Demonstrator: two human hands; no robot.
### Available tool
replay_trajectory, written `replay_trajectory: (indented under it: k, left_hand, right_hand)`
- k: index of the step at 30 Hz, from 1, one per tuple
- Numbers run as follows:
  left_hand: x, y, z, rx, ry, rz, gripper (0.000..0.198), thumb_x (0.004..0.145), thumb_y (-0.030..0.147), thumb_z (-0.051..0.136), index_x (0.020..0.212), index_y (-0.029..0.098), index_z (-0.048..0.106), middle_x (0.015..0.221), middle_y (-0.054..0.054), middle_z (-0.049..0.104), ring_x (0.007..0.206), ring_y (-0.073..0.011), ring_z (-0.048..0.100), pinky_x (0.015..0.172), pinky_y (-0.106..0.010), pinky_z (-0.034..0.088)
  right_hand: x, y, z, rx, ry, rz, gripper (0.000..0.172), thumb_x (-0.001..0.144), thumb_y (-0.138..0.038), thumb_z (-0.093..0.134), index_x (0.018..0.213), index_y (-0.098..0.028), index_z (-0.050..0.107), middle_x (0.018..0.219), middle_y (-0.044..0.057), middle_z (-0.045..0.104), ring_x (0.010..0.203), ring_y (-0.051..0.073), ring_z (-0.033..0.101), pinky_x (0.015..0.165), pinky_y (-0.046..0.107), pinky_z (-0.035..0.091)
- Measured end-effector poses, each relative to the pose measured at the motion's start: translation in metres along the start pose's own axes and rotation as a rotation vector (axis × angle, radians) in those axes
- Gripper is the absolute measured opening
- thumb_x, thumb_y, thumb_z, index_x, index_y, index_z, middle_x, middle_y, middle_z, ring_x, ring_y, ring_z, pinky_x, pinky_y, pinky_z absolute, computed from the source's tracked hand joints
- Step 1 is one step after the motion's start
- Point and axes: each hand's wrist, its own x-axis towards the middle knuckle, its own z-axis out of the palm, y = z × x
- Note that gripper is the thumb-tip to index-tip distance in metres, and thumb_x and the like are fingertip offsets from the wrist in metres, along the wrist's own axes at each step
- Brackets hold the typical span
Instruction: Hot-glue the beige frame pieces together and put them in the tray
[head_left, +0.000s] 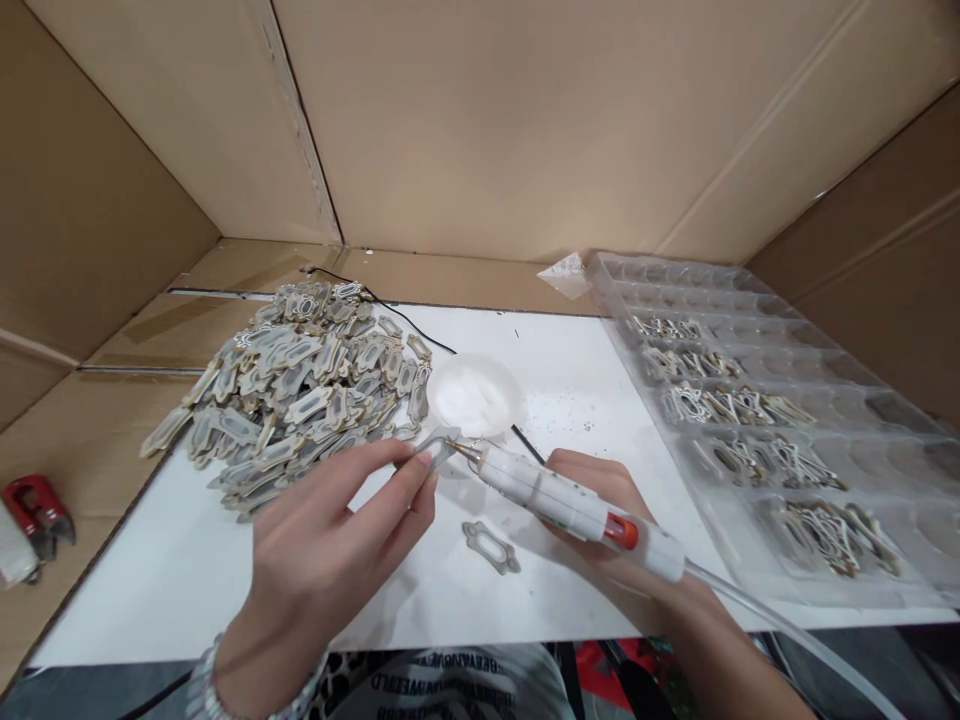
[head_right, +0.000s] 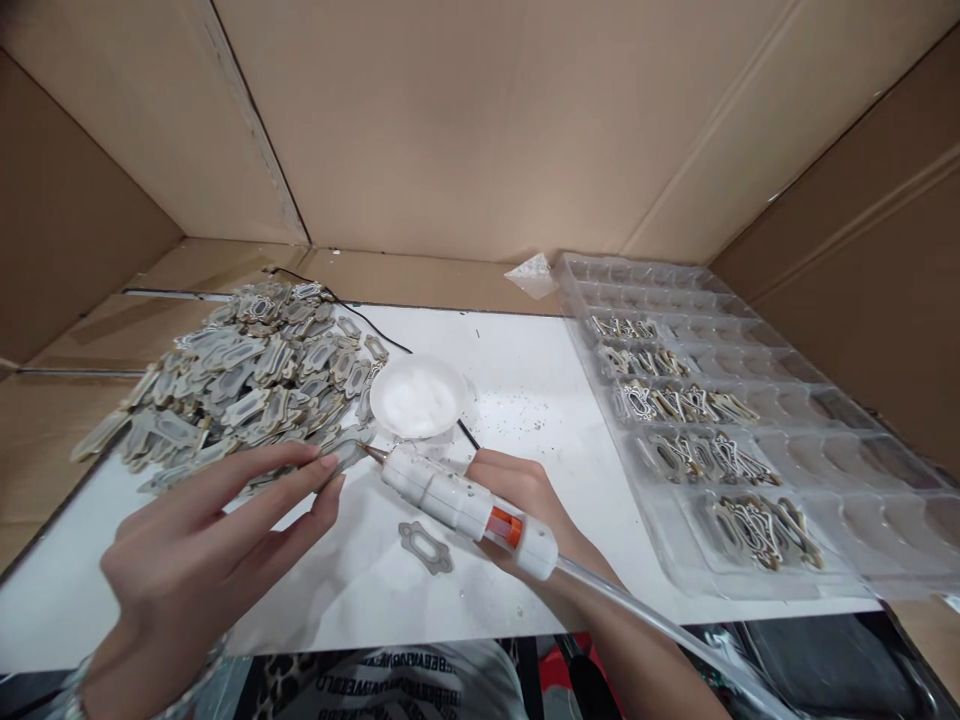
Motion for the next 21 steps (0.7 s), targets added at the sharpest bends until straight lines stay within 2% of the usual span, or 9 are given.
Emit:
replay_trajectory:
  k: [8, 14, 21]
  left_hand:
    - [-0.0005, -0.0008, -0.0014, 0.018, -0.027, 0.077, 0.016, 0.082, 0.008, 0.075, 0.091, 0.018, 0.067, 0.085, -0.003, 0.075, 0.072, -0.0129, 0.07, 0.068, -0.024, 0.056]
    - [-0.004, -0.0063, -0.0034, -0.004, -0.055, 0.135, 0.024, 0.082, 0.005, 0.073, 0.1, 0.02, 0.067, 0.093, -0.003, 0.075, 0.08, -0.0158, 0.073, 0.078, -0.028, 0.06]
    - [-0.0006, -0.0079, -0.0056, -0.028, -0.076, 0.168, 0.023, 0.081, 0.004, 0.073, 0.099, 0.017, 0.066, 0.091, -0.005, 0.074, 0.077, -0.0158, 0.072, 0.076, -0.028, 0.059]
  right_hand:
    - [0.0032, -0.0024, -0.0004, -0.019, -0.006, -0.025, 0.03, 0.08, -0.007, 0.05, 0.06, -0.023, 0.034, 0.06, -0.004, 0.039, 0.049, 0.01, 0.036, 0.045, 0.025, 0.026]
    - [0.0027, -0.0018, 0.0004, -0.043, -0.002, -0.02, 0.029, 0.076, -0.006, 0.047, 0.061, -0.022, 0.03, 0.06, -0.005, 0.037, 0.048, 0.008, 0.034, 0.046, 0.023, 0.025]
    - [0.0026, 0.0008, 0.0, -0.071, -0.018, -0.045, 0.028, 0.073, -0.004, 0.045, 0.062, -0.023, 0.028, 0.059, -0.005, 0.035, 0.048, 0.009, 0.033, 0.047, 0.024, 0.024]
